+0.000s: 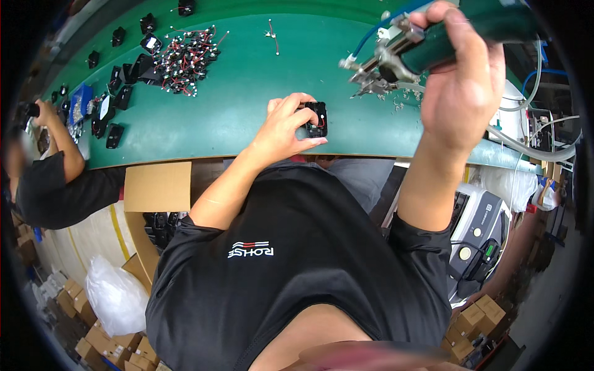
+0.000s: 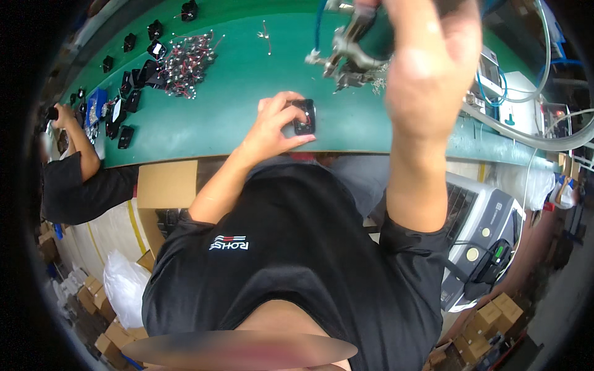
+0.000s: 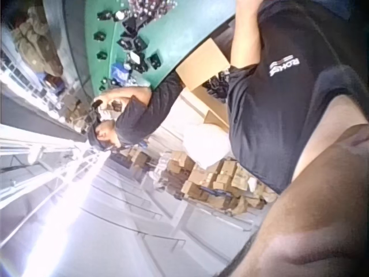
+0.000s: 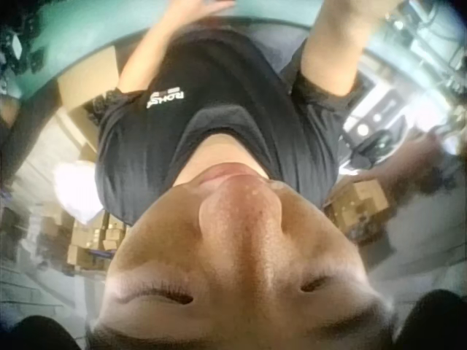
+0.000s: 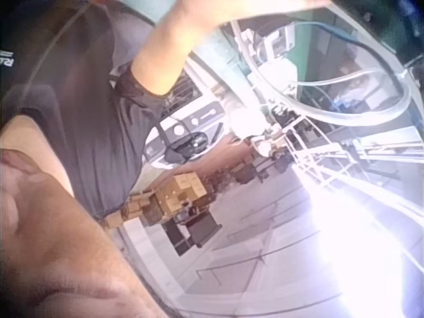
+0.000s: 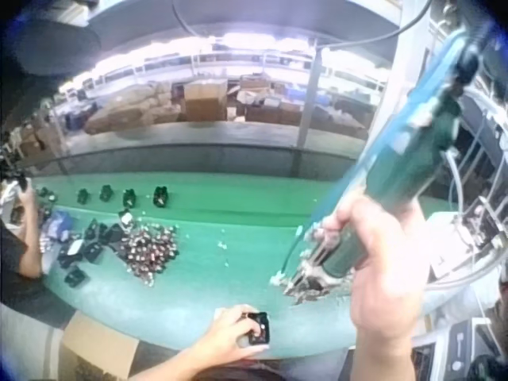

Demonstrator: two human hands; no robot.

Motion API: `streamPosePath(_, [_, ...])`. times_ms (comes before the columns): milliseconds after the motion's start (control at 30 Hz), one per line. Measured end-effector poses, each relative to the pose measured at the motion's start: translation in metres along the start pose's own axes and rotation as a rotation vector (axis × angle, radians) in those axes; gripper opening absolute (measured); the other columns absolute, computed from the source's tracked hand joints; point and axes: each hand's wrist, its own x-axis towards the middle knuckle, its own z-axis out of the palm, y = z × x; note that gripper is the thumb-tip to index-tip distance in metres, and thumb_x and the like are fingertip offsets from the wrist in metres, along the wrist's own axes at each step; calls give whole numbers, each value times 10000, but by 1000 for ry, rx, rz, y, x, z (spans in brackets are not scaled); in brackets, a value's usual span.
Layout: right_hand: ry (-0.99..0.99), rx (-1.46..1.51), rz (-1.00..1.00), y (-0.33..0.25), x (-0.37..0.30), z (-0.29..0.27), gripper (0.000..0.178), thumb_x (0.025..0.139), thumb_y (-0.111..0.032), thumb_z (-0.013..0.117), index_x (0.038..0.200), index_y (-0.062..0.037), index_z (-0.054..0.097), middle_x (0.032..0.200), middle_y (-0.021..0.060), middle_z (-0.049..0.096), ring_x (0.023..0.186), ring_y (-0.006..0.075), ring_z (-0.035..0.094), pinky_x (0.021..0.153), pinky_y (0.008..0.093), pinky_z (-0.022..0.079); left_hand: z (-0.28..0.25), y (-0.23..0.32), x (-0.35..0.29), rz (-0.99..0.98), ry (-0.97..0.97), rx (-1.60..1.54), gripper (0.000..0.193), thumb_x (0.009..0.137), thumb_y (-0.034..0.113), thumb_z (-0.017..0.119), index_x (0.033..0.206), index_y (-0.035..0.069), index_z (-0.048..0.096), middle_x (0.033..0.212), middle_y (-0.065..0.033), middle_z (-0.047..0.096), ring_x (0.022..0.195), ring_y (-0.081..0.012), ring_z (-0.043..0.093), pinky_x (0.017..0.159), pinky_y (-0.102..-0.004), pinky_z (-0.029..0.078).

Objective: The person assembles electronic components by securing them into electronic casings with screws using a pneumatic screwdriver.

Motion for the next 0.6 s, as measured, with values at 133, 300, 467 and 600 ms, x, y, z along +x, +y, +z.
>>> streamPosePath(133, [-136,609,83,19,-18,-2,356,1020,-209,598,1259,54,565,880,82,613,763,161,592,761,318,522,-1,0,1,-6,14,-18,434,689,277,928,1026,133,698,1303,-98,592,1191,-263,571,980,-402,348])
streamPosePath(300, [-144,133,284,25,-54,-10,971,955,-820,327,1382,43,459,834,79,595,714,220,621,683,328,529,1,3,3,-3,63,-13,371,698,304,921,910,147,660,1257,-68,595,1160,-254,569,961,-411,350])
streamPosePath(467, [-106,344,373,40,-71,-10,1017,906,-862,371,1391,29,430,869,87,605,760,223,633,716,335,534,-2,4,5,-8,63,-14,365,698,298,920,911,150,663,1249,-63,598,1158,-256,567,961,-404,347])
streamPosePath(600, [-17,287,379,45,-76,-9,999,910,-854,382,1380,26,435,870,91,602,767,227,636,724,341,535,-5,4,5,-35,7,-28,545,661,246,929,1140,95,718,1285,-69,603,1209,-270,560,987,-415,360])
